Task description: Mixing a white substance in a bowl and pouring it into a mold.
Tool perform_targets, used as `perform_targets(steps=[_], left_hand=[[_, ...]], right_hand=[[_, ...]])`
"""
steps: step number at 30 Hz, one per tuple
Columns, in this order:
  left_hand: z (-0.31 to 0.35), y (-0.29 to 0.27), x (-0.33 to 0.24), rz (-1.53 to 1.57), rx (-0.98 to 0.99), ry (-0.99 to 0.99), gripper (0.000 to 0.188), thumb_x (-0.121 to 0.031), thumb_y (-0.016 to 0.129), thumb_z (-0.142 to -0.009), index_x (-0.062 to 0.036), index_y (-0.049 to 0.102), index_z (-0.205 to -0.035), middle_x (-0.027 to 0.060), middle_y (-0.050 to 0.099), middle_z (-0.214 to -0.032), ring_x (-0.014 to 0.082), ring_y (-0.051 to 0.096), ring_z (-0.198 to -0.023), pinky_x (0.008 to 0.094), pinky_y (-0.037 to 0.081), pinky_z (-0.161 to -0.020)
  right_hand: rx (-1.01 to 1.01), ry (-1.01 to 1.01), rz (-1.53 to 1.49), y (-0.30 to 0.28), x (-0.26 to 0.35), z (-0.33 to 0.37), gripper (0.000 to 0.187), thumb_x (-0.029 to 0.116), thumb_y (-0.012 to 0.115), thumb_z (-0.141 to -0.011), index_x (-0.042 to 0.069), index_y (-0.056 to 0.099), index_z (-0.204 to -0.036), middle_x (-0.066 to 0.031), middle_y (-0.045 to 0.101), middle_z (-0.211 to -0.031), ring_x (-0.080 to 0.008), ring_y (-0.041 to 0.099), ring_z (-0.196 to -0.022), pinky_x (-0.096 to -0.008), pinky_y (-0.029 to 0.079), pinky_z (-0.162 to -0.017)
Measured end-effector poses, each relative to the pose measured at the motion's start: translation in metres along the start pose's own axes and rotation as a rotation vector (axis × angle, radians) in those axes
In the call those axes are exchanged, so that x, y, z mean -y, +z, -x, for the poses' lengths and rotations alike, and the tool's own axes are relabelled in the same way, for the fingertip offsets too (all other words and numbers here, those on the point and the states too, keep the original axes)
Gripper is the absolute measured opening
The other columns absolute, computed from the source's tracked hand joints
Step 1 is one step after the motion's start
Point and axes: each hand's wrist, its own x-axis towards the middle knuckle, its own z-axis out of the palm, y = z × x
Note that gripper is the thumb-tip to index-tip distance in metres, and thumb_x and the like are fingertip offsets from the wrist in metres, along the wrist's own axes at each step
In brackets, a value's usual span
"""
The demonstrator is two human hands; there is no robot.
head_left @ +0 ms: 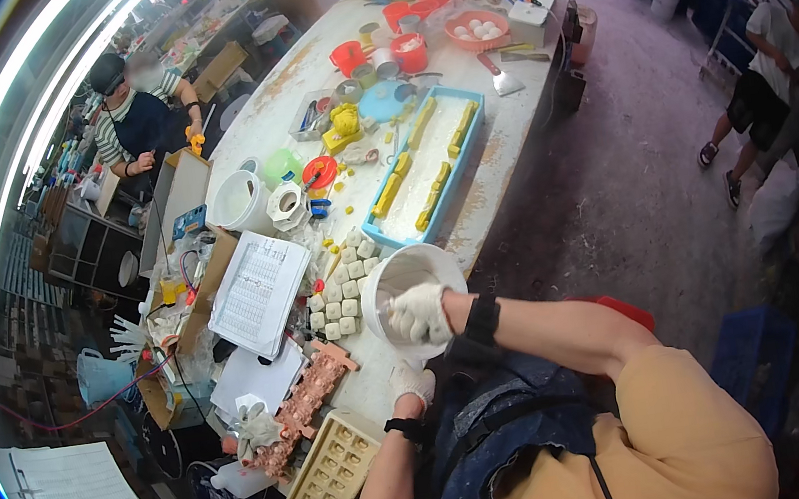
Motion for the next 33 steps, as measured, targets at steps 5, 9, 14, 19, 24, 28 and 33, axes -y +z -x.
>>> perform_targets(steps=[5,9,14,19,24,28,33], left_hand=[[0.024,-0.038,-0.005,0.243,0.153,-0.066,0.027,-0.014,0.066,-0.077,0.0051,0.059,-0.095,0.0145,0.064,-0.071,0.024,0.062,-0.052,0.0378,0.051,-0.047],[0.014,-0.048,-0.002,0.284,0.337,-0.17,0.031,-0.016,0.069,-0.076,0.0059,0.06,-0.095,0.0161,0.063,-0.072,0.0241,0.062,-0.055,0.037,0.05,-0.046],[-0.017,-0.026,0.033,-0.037,0.209,-0.002,0.048,-0.026,0.07,-0.076,0.0083,0.063,-0.109,0.0262,0.068,-0.1,0.0362,0.069,-0.091,0.0409,0.055,-0.075],[0.012,-0.056,-0.005,-0.083,-0.017,0.048,0.06,-0.027,0.068,-0.065,0.0081,0.06,-0.113,0.0298,0.066,-0.105,0.0402,0.064,-0.102,0.0413,0.051,-0.086],[-0.001,-0.052,0.01,-0.044,-0.022,0.025,0.056,-0.029,0.07,-0.069,0.0067,0.06,-0.112,0.0266,0.067,-0.102,0.0366,0.066,-0.096,0.0406,0.053,-0.079],[0.002,-0.029,0.005,0.389,0.337,-0.228,0.036,-0.025,0.067,-0.077,0.0032,0.064,-0.098,0.0196,0.067,-0.079,0.0324,0.067,-0.066,0.043,0.054,-0.057],[-0.01,0.02,0.0,0.597,0.512,-0.165,0.015,-0.018,0.064,-0.084,-0.0034,0.059,-0.082,0.0095,0.057,-0.058,0.0231,0.057,-0.047,0.0384,0.049,-0.042]], right_hand=[[-0.533,-0.073,0.775,0.024,0.03,0.061,0.021,0.027,0.052,-0.096,0.011,0.06,-0.083,-0.0018,0.054,-0.068,-0.0143,0.051,-0.048,-0.0303,0.04,-0.041],[-0.997,-0.465,2.191,0.05,-0.022,0.071,0.028,0.024,0.051,-0.094,0.008,0.069,-0.108,-0.0202,0.068,-0.106,-0.0341,0.068,-0.095,-0.0424,0.053,-0.075],[-0.994,-0.626,2.717,0.1,-0.007,0.048,0.021,0.019,0.059,-0.085,0.007,0.073,-0.096,-0.0173,0.07,-0.104,-0.0295,0.069,-0.097,-0.0393,0.055,-0.079],[-1.28,-0.191,2.503,0.066,0.043,0.079,0.023,0.018,0.054,-0.09,0.007,0.069,-0.104,-0.0182,0.07,-0.101,-0.0324,0.07,-0.094,-0.0435,0.056,-0.075],[-1.093,0.139,2.321,-0.005,0.027,0.088,0.028,0.024,0.055,-0.092,0.005,0.072,-0.104,-0.0181,0.072,-0.097,-0.0322,0.071,-0.088,-0.044,0.056,-0.07],[-0.563,0.401,1.857,-0.066,0.0,0.047,0.029,0.025,0.052,-0.095,0.004,0.071,-0.094,-0.0169,0.069,-0.081,-0.0275,0.068,-0.072,-0.0412,0.054,-0.058],[-0.365,0.135,0.992,-0.082,0.007,-0.01,0.023,0.029,0.059,-0.091,0.01,0.07,-0.098,-0.0102,0.067,-0.073,-0.0238,0.06,-0.055,-0.0375,0.048,-0.049]])
